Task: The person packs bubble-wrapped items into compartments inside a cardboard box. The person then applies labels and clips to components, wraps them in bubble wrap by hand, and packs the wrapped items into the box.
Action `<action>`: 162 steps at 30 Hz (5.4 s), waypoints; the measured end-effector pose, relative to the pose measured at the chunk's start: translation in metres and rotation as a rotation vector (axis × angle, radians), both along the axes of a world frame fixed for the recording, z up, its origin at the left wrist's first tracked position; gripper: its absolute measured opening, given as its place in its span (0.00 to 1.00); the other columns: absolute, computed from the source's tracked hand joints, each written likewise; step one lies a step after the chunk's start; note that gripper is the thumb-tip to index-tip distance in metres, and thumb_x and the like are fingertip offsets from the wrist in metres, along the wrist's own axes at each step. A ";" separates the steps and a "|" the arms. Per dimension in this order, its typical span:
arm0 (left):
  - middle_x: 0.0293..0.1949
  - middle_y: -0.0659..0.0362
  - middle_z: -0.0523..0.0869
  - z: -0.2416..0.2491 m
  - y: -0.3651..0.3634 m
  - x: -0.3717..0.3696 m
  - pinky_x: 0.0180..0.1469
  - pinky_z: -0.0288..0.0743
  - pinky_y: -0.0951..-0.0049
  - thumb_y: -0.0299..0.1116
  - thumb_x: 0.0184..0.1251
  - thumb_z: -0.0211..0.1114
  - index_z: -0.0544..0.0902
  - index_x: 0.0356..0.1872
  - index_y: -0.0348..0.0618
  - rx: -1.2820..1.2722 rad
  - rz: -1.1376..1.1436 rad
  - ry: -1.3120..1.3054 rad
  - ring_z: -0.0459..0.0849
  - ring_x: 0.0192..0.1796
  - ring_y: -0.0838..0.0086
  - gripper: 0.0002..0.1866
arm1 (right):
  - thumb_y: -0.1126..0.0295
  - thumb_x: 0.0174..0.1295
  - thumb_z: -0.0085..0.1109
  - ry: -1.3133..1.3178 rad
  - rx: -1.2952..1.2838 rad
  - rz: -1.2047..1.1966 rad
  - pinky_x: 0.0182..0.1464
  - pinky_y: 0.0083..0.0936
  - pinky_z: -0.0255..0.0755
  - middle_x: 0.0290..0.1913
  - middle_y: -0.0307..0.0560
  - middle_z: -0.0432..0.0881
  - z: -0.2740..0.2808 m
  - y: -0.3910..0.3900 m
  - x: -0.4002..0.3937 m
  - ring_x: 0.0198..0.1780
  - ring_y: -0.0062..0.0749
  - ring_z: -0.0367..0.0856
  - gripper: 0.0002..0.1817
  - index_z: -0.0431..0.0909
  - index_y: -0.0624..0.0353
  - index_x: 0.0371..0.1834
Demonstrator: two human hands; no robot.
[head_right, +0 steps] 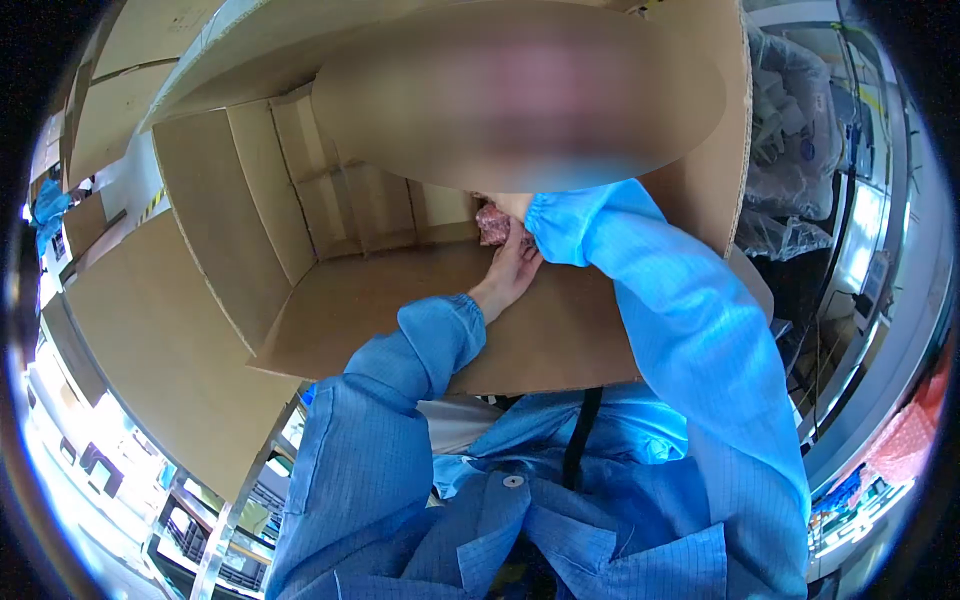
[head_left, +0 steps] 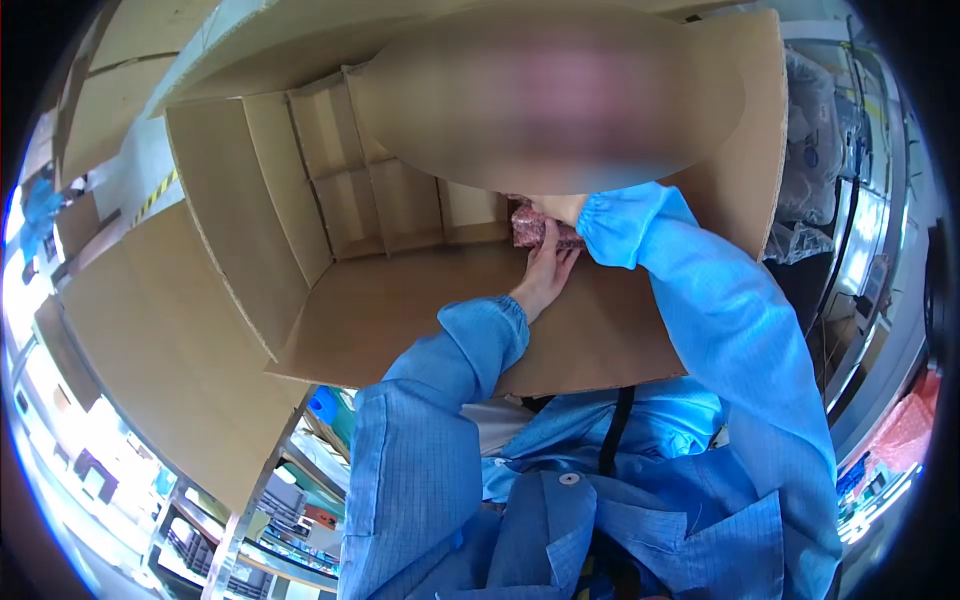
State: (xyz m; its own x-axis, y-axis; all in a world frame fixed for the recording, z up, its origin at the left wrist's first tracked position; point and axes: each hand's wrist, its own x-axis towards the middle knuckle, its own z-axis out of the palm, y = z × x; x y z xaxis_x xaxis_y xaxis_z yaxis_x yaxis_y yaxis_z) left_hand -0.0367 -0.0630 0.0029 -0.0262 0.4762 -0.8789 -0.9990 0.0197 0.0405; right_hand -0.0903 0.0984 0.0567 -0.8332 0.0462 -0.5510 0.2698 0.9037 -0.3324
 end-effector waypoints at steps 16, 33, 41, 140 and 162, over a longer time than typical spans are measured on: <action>0.46 0.67 0.84 -0.004 0.031 -0.025 0.48 0.73 0.73 0.36 0.61 0.74 0.79 0.48 0.54 -0.391 0.139 0.164 0.81 0.47 0.77 0.16 | 0.72 0.54 0.63 0.477 0.073 -0.134 0.56 0.45 0.69 0.56 0.57 0.69 -0.049 -0.001 0.026 0.53 0.53 0.73 0.35 0.65 0.47 0.68; 0.69 0.64 0.69 -0.061 0.050 -0.034 0.70 0.56 0.57 0.67 0.70 0.39 0.66 0.69 0.58 -0.216 -0.097 0.042 0.63 0.70 0.68 0.34 | 0.58 0.65 0.53 0.621 0.110 -0.260 0.49 0.47 0.68 0.54 0.42 0.75 -0.092 -0.002 0.036 0.52 0.41 0.72 0.24 0.70 0.34 0.66; 0.61 0.51 0.76 -0.022 0.029 -0.070 0.67 0.67 0.55 0.61 0.74 0.45 0.65 0.67 0.41 -0.141 -0.401 0.027 0.74 0.64 0.60 0.35 | 0.61 0.64 0.56 0.516 0.075 -0.260 0.51 0.43 0.67 0.53 0.45 0.75 -0.080 -0.001 0.033 0.52 0.43 0.71 0.29 0.65 0.38 0.71; 0.40 0.52 0.85 0.011 0.108 -0.137 0.39 0.83 0.64 0.27 0.58 0.64 0.80 0.39 0.42 0.026 -2.105 2.294 0.87 0.43 0.60 0.08 | 0.73 0.63 0.59 0.372 0.884 -1.255 0.73 0.43 0.56 0.73 0.52 0.63 0.350 -0.092 0.363 0.73 0.47 0.61 0.32 0.63 0.55 0.72; 0.39 0.45 0.86 0.143 0.161 -0.016 0.43 0.80 0.57 0.36 0.71 0.57 0.82 0.47 0.39 0.814 -1.352 1.987 0.86 0.40 0.51 0.12 | 0.80 0.43 0.65 0.437 0.775 -1.227 0.72 0.48 0.54 0.70 0.57 0.63 0.365 -0.093 0.358 0.71 0.56 0.60 0.41 0.67 0.57 0.67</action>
